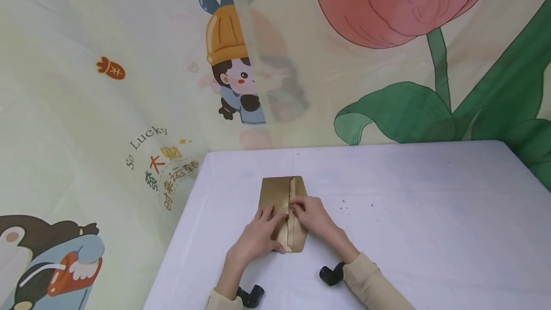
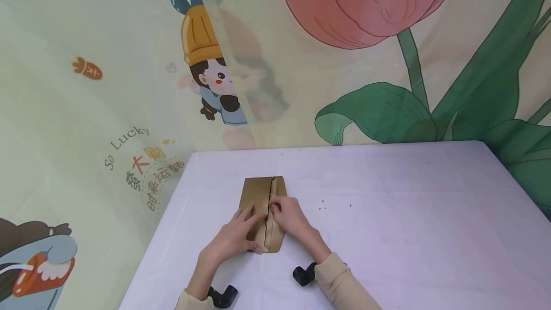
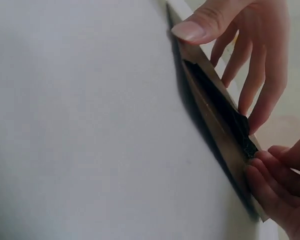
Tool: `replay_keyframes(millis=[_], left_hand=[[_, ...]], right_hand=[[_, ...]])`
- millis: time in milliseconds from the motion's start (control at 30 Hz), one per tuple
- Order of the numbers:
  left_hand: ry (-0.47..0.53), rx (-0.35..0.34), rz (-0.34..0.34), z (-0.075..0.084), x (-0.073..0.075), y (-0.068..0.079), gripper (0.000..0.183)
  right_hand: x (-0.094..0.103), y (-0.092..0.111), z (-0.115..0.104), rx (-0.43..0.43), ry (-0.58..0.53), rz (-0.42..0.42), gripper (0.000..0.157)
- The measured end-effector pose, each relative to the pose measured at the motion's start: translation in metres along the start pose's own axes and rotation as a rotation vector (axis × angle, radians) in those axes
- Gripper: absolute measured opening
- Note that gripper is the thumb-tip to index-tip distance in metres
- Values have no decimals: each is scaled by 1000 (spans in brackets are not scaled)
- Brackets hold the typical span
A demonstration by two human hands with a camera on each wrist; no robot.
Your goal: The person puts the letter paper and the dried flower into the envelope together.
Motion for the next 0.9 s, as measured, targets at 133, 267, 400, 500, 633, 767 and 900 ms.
replay_keyframes(millis=[133, 267, 400, 500, 633, 767, 900], left_hand=[[-11, -4, 2, 0, -1, 0, 84], [-28, -5, 5, 1, 0, 0, 83], [-46, -14, 18, 3, 2, -2, 78], [-58, -27, 24, 6, 2, -3, 74], [-88, -53, 40, 10, 1, -4, 70], [-107, -65, 63, 14, 3, -5, 69], [-108, -58, 62, 15, 3, -6, 68]], right_hand=[[-1, 4, -7, 162, 161, 18, 16], [-3, 6, -10, 284, 277, -19, 17], [-5, 9, -10, 376, 366, -59, 18], [-5, 11, -9, 388, 391, -78, 20], [-7, 13, -7, 382, 412, -90, 23], [-9, 14, -5, 383, 443, -95, 25], [-10, 16, -4, 364, 460, -107, 27]])
Point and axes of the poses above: each hand's wrist, its own y-axis away from the middle knuckle, its own x-axis out of the back of the hand, z = x × y, the point moved 5 cm from there along -y, towards the middle knuckle, and after that the axes turned 11 degrees about -y, right-handed, at the moved point
